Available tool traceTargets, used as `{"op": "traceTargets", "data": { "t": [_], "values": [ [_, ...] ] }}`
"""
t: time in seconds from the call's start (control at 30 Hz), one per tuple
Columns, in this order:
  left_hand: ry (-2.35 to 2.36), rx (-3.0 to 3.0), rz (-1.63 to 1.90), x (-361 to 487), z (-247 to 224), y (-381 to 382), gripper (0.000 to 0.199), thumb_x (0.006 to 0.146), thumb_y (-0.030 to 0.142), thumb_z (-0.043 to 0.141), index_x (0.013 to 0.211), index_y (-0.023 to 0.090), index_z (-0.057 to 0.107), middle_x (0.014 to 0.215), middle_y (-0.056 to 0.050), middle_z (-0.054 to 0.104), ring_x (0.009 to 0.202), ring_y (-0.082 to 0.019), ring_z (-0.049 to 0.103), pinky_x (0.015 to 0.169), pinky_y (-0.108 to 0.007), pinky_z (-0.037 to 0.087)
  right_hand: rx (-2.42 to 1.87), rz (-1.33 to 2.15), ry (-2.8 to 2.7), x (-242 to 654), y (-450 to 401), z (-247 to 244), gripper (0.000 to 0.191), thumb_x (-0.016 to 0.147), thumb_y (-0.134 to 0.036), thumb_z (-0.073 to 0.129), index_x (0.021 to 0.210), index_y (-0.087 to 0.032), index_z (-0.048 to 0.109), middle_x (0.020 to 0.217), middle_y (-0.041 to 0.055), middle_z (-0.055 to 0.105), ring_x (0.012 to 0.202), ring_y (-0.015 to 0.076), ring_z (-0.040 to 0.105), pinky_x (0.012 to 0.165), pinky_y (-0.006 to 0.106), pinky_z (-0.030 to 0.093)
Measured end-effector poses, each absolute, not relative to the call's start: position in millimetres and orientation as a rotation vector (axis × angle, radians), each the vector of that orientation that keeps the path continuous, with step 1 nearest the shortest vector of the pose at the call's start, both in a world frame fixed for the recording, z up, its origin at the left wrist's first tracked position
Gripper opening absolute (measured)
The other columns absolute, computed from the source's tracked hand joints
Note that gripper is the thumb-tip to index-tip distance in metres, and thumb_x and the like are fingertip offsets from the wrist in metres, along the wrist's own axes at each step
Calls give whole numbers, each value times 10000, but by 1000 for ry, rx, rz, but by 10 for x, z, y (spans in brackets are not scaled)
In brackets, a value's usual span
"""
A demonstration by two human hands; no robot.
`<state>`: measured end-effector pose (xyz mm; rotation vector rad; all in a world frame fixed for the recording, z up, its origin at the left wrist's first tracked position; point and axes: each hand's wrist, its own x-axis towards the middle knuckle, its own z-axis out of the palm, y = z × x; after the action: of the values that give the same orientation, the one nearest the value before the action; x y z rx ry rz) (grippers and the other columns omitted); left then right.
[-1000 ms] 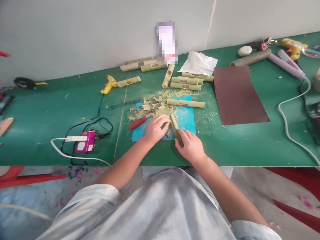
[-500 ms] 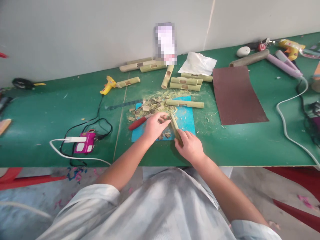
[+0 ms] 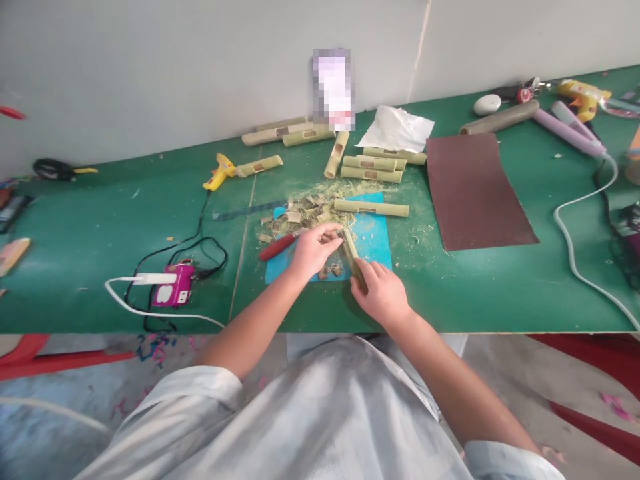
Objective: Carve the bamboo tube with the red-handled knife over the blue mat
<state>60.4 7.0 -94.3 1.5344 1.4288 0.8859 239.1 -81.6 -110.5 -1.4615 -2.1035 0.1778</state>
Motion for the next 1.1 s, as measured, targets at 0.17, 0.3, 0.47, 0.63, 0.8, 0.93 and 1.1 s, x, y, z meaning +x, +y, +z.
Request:
{"op": "traceTargets", "data": {
  "t": [0.17,0.3,0.47,0.63,0.8,0.93,1.1],
  "values": [
    [1402,1576,915,592,-899,74,97,779,156,671,875,171,671,754,11,645,652,-93,577,654,-213,490,-1462,172,-2099,2391,-816,-1104,332,922,-307,510,1187,-136,613,815,57,681,734,192,634,630,295,476],
    [1358,1620,933,539,-848,104,41,797,197,661,788,162,642,725,9,644,638,-98,579,640,-213,489,-1460,179,-2103,2396,-818,-1103,332,924,-315,507,1193,-152,611,817,51,679,735,189,630,631,291,474],
    [1318,1685,948,461,-817,126,32,796,172,641,813,162,666,778,-13,669,706,-120,612,708,-243,512,-1466,182,-2097,2408,-820,-1106,328,924,-314,509,1186,-151,618,829,55,682,737,186,628,633,290,468],
    [1346,1644,940,487,-858,129,82,772,221,711,803,154,675,794,-24,686,722,-130,631,720,-252,516,-1465,182,-2095,2401,-811,-1099,326,923,-307,509,1186,-147,617,827,56,679,739,190,625,636,294,468],
    [1399,1553,921,529,-914,184,68,761,170,693,823,146,677,743,1,663,648,-104,580,652,-225,477,-1462,182,-2104,2394,-815,-1110,318,920,-311,517,1174,-150,621,812,50,674,735,190,623,628,295,467],
    [1409,1498,920,529,-924,229,127,749,148,680,876,142,688,799,-5,680,685,-103,592,676,-219,477,-1458,176,-2103,2396,-820,-1121,324,922,-305,515,1177,-136,621,821,58,679,736,193,626,632,300,470],
    [1405,1465,896,547,-903,231,80,760,192,697,820,140,702,795,-17,693,716,-123,619,700,-236,489,-1455,180,-2105,2402,-816,-1119,324,918,-302,521,1174,-132,624,822,61,681,734,191,628,629,298,469]
  ]
}}
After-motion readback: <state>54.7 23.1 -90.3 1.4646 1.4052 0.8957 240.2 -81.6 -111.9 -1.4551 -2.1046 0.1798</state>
